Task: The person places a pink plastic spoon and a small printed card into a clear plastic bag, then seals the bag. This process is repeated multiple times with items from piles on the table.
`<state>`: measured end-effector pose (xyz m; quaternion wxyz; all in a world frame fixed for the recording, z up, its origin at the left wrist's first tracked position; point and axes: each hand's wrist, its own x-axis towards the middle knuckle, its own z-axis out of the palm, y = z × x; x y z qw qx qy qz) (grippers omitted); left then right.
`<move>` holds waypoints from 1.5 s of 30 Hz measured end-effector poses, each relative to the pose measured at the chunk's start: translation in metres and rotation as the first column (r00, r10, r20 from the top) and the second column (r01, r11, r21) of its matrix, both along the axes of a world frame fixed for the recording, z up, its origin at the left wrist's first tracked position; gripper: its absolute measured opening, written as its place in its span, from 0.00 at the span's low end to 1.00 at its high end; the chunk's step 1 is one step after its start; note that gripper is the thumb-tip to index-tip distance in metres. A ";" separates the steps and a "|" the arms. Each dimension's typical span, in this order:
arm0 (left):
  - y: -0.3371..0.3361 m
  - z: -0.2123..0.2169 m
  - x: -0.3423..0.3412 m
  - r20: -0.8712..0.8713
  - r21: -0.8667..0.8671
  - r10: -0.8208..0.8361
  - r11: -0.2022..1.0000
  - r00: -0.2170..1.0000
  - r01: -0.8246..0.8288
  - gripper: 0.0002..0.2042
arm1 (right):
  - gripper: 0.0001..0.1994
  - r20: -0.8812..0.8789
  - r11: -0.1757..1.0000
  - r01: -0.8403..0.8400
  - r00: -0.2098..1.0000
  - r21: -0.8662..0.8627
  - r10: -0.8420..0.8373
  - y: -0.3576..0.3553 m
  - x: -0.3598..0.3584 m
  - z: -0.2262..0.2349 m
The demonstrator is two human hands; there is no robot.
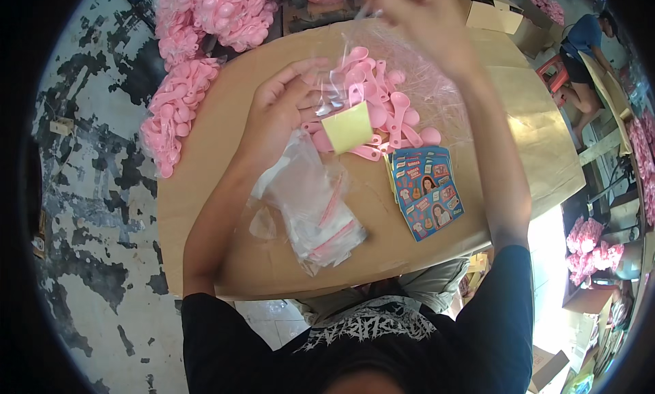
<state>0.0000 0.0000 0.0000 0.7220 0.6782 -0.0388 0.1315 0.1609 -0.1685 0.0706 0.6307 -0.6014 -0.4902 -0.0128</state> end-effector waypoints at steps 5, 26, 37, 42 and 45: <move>-0.007 0.010 0.002 -0.039 -0.054 0.022 0.998 0.999 -0.024 0.16 | 0.17 -0.138 0.856 -0.469 0.883 -0.217 0.449 -0.085 0.112 0.014; 0.016 0.037 -0.013 0.190 0.030 0.123 0.991 0.974 -0.131 0.18 | 0.14 -0.156 0.829 -0.386 0.922 -0.405 0.354 0.024 -0.022 -0.038; 0.025 0.028 -0.006 0.068 0.048 0.236 0.970 0.969 -0.239 0.18 | 0.13 -0.111 0.941 -0.234 0.971 -0.243 0.213 0.028 -0.035 -0.042; 0.021 0.029 -0.007 0.059 0.062 0.238 0.968 0.969 -0.242 0.17 | 0.15 -0.111 0.912 -0.306 0.952 -0.274 0.286 0.028 -0.030 -0.046; 0.031 0.022 -0.001 0.168 0.128 0.186 0.970 0.968 -0.208 0.17 | 0.16 -0.161 0.908 -0.349 0.934 -0.230 0.318 0.032 -0.033 -0.046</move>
